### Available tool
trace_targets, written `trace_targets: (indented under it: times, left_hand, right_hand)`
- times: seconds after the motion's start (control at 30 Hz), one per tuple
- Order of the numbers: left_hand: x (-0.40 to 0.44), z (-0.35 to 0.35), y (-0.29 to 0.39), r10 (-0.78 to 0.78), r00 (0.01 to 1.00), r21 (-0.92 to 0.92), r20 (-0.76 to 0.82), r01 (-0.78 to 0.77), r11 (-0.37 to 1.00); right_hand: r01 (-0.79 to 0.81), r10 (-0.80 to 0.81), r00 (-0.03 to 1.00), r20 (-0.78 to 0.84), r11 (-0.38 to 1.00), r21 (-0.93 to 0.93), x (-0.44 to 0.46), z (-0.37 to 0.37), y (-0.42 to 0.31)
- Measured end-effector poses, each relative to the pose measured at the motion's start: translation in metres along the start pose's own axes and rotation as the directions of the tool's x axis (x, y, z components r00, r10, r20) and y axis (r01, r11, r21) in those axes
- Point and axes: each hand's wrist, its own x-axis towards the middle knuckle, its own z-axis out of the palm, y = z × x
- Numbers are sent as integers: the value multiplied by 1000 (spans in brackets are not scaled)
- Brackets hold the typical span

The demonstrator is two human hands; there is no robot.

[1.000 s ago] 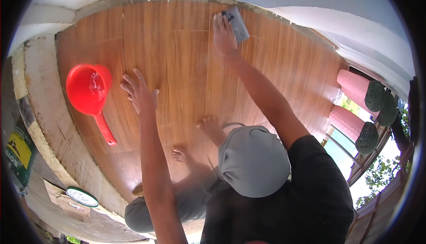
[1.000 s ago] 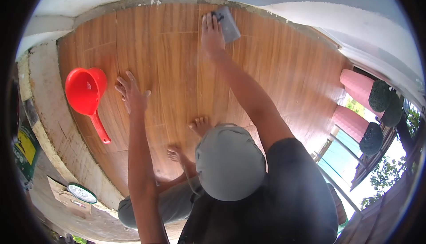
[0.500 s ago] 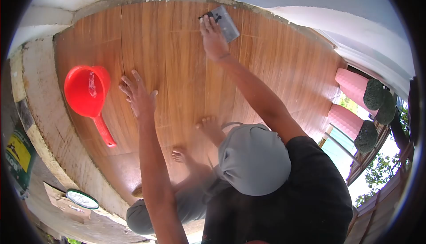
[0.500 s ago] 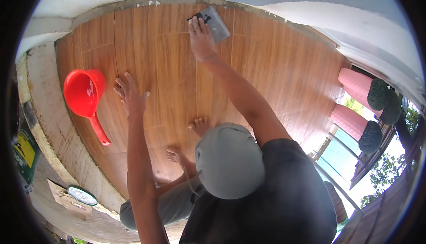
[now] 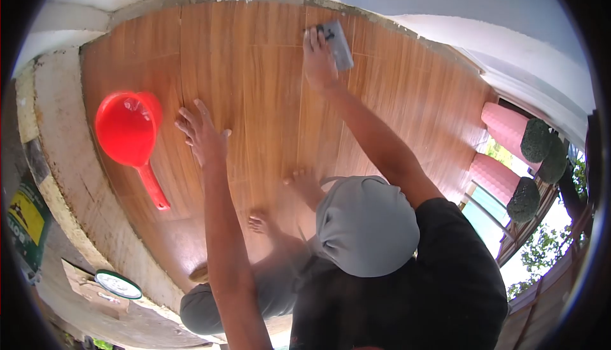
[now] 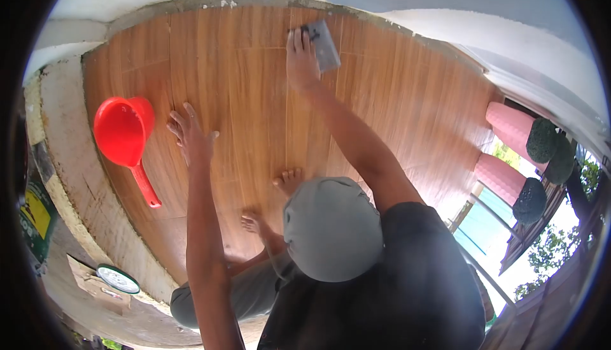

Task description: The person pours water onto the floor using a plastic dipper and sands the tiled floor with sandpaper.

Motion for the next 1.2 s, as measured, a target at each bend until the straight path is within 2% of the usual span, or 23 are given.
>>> trace_targets:
  times: [0.2, 0.3, 0.4, 0.5, 0.6, 0.7, 0.8, 0.9, 1.0, 1.1, 1.2]
  left_hand:
    - [-5, 0, -3, -3, 999, 19, 37, 2, 1000]
    - [-8, 1, -1, -13, 999, 20, 48, 13, 1000]
    - [-4, 3, -2, 5, 1000, 16, 22, -5, 1000]
    - [-8, 4, -5, 26, 1000, 36, 13, -26, 999]
    - [-8, 6, -2, 33, 999, 57, 0, -33, 998]
    - [-6, 5, -5, 49, 999, 33, -11, -48, 998]
    - [-8, 5, -5, 40, 999, 33, -4, -40, 999]
    - [-9, 6, -1, -6, 1000, 19, 21, 6, 1000]
    - [-4, 8, -5, -3, 1000, 29, 18, 2, 1000]
    - [-6, 9, -2, 3, 1000, 26, 26, -3, 1000]
    - [-7, 3, -3, -5, 1000, 12, 26, 5, 1000]
  right_hand:
    - [-31, 19, 999, -50, 968, -249, 45, 1, 31]
    - [167, -178, 975, -132, 982, -86, -11, 5, 21]
    - [27, -42, 980, -193, 997, -76, 32, -5, 35]
    - [12, -27, 994, -106, 990, -140, 35, -10, 14]
    - [168, -173, 976, -134, 985, -46, -20, 11, 14]
    - [-28, 28, 985, -171, 1000, 5, 30, -10, 35]
    - [8, -17, 994, -104, 996, -84, 36, -4, 22]
    - [90, -81, 991, -110, 993, 82, -48, 7, 27]
    - [-206, 209, 961, -183, 978, 32, -17, 17, 100]
    - [-73, 91, 988, 127, 988, -139, 20, -4, 91]
    - [-63, 63, 997, 49, 998, 8, -30, -5, 61]
